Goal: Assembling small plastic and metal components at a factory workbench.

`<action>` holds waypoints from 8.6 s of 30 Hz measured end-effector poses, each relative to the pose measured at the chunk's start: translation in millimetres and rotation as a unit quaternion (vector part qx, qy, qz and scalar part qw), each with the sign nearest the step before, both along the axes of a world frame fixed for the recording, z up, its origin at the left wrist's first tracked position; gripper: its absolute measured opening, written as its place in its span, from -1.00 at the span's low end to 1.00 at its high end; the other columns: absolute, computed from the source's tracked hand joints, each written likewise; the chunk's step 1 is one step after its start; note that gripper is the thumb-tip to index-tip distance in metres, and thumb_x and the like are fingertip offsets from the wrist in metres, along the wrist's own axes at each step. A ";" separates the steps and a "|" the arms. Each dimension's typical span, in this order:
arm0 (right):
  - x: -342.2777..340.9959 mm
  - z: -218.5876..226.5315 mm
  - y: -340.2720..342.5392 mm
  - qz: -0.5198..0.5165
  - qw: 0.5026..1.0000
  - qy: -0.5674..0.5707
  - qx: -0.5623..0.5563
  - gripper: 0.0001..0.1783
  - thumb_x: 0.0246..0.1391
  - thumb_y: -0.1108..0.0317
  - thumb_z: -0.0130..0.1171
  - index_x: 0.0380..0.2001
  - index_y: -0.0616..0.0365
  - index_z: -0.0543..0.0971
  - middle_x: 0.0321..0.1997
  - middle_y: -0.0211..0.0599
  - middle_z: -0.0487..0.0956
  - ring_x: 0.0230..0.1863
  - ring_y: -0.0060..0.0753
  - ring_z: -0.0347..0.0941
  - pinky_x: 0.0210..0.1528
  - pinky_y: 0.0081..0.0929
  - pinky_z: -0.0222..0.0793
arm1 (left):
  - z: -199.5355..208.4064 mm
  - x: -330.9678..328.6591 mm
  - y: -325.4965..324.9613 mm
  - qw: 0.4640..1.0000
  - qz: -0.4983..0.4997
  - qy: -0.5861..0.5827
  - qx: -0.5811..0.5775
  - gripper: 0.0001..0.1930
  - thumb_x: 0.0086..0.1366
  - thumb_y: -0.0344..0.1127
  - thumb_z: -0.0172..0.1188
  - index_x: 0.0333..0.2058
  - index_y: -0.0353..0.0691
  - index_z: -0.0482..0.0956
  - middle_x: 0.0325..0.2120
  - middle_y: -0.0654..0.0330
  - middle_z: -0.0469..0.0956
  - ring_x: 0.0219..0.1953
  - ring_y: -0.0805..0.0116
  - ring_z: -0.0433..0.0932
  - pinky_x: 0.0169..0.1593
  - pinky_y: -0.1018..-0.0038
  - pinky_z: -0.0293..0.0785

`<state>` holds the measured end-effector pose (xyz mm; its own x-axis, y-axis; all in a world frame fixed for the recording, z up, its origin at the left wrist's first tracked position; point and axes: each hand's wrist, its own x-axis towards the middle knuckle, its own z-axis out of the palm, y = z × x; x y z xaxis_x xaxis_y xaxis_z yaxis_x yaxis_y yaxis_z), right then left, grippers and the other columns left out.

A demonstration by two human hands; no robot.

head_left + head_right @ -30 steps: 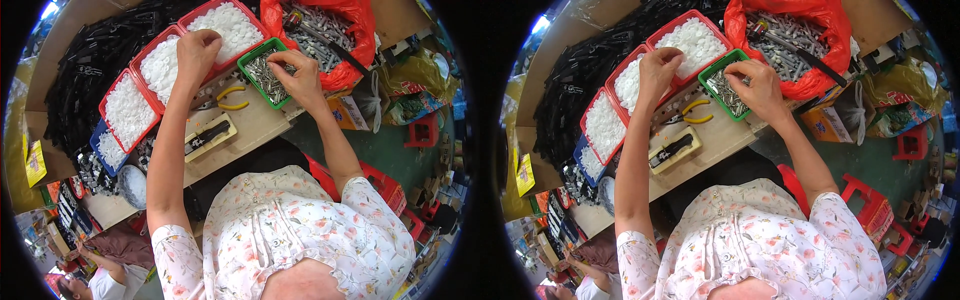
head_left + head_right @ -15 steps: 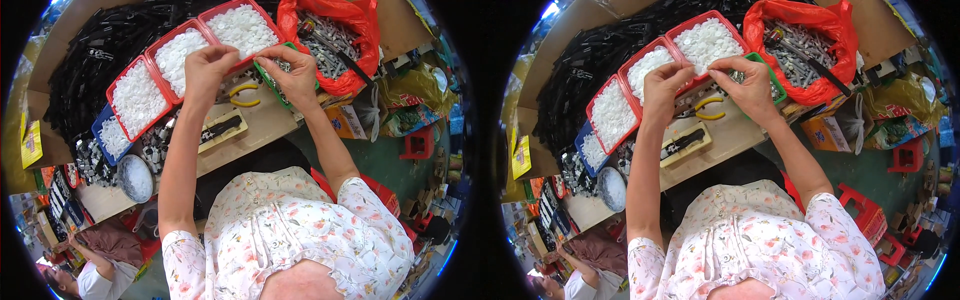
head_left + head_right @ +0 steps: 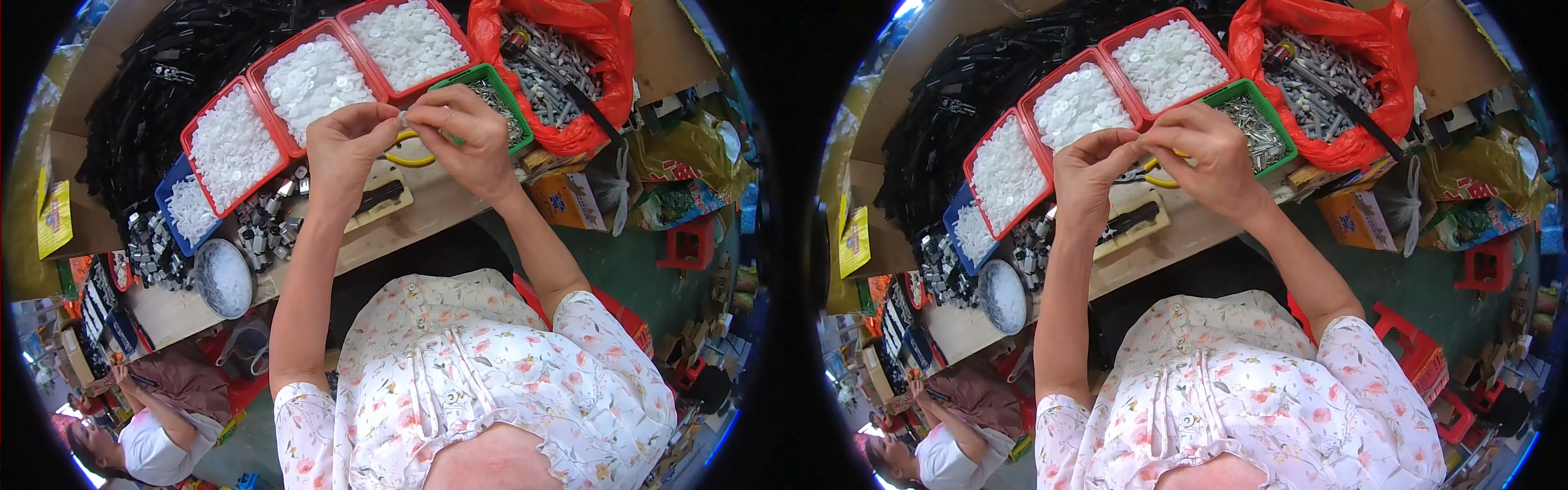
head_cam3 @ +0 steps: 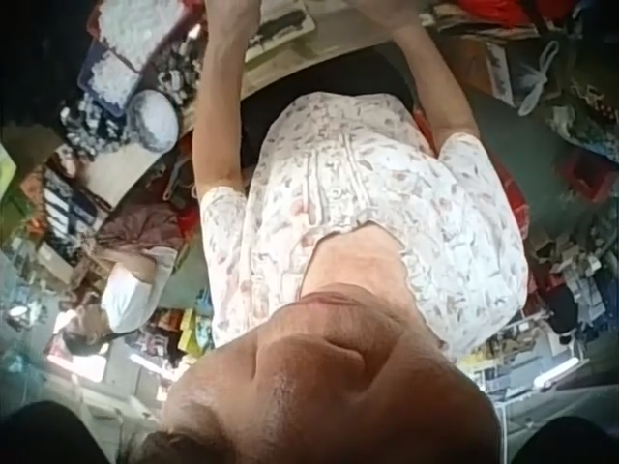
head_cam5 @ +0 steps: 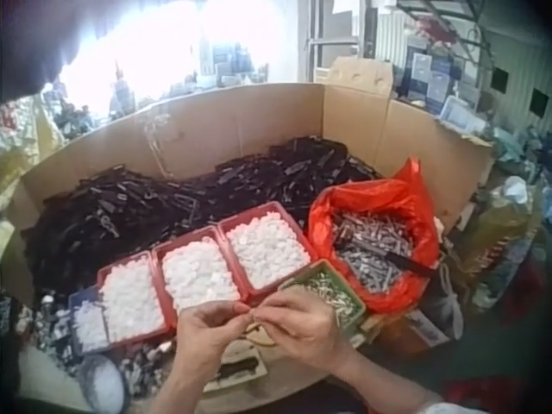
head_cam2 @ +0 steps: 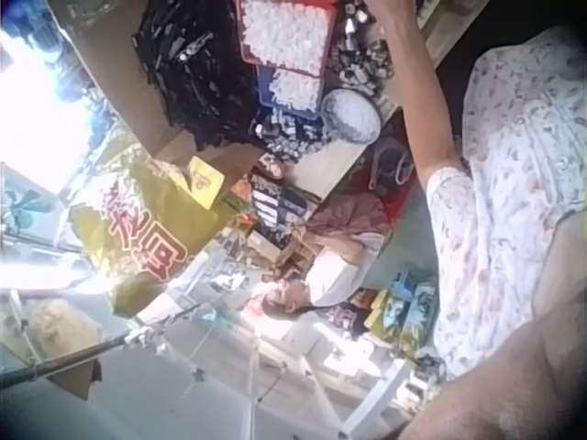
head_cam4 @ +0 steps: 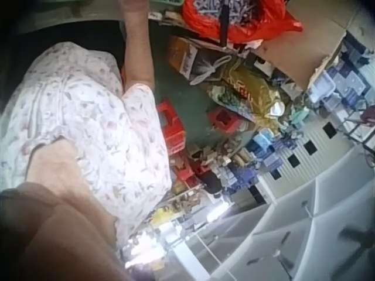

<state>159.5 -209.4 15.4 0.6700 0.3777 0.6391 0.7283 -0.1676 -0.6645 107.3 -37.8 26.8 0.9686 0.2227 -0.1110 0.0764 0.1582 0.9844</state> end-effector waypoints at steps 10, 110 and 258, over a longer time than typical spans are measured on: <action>-16.3 0.1 -1.6 0.053 0.989 0.132 0.047 -0.81 0.02 0.59 0.34 -0.24 0.30 0.66 -0.22 -0.29 0.65 -0.21 -0.46 0.56 -0.16 -0.52 0.46 | 0.1 -30.0 -3.5 0.983 0.038 -0.123 0.127 -0.86 0.17 -0.53 0.34 -0.26 -0.37 0.69 -0.33 0.25 0.68 -0.38 0.59 0.57 -0.26 0.64 0.50; -19.6 -38.4 40.4 0.275 0.934 -0.012 -0.226 -0.74 -0.13 0.57 0.31 -0.27 0.22 0.66 -0.16 -0.24 0.53 -0.06 -0.11 0.46 -0.03 -0.23 0.39 | -65.4 -121.6 23.9 0.747 0.043 -0.201 0.632 -0.70 0.07 -0.38 0.43 -0.18 -0.16 0.67 -0.16 0.13 0.54 -0.08 0.08 0.50 -0.04 0.22 0.41; -51.5 -1.8 31.3 0.278 0.850 0.442 -0.064 -0.80 0.12 0.45 0.35 -0.20 0.31 0.66 -0.35 -0.44 0.59 -0.44 -0.72 0.44 -0.41 -0.70 0.36 | -36.5 -138.0 33.5 0.968 0.227 -0.043 0.100 -0.89 0.23 -0.43 0.34 -0.34 -0.37 0.70 -0.46 0.25 0.58 -0.31 0.47 0.37 -0.26 0.53 0.26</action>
<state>108.0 -178.1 13.5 0.5629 0.8214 -0.0918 -0.0567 -0.0724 -0.9958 -30.7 -4.3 -9.7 0.7698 0.6359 0.0554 -0.0407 -0.0378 0.9985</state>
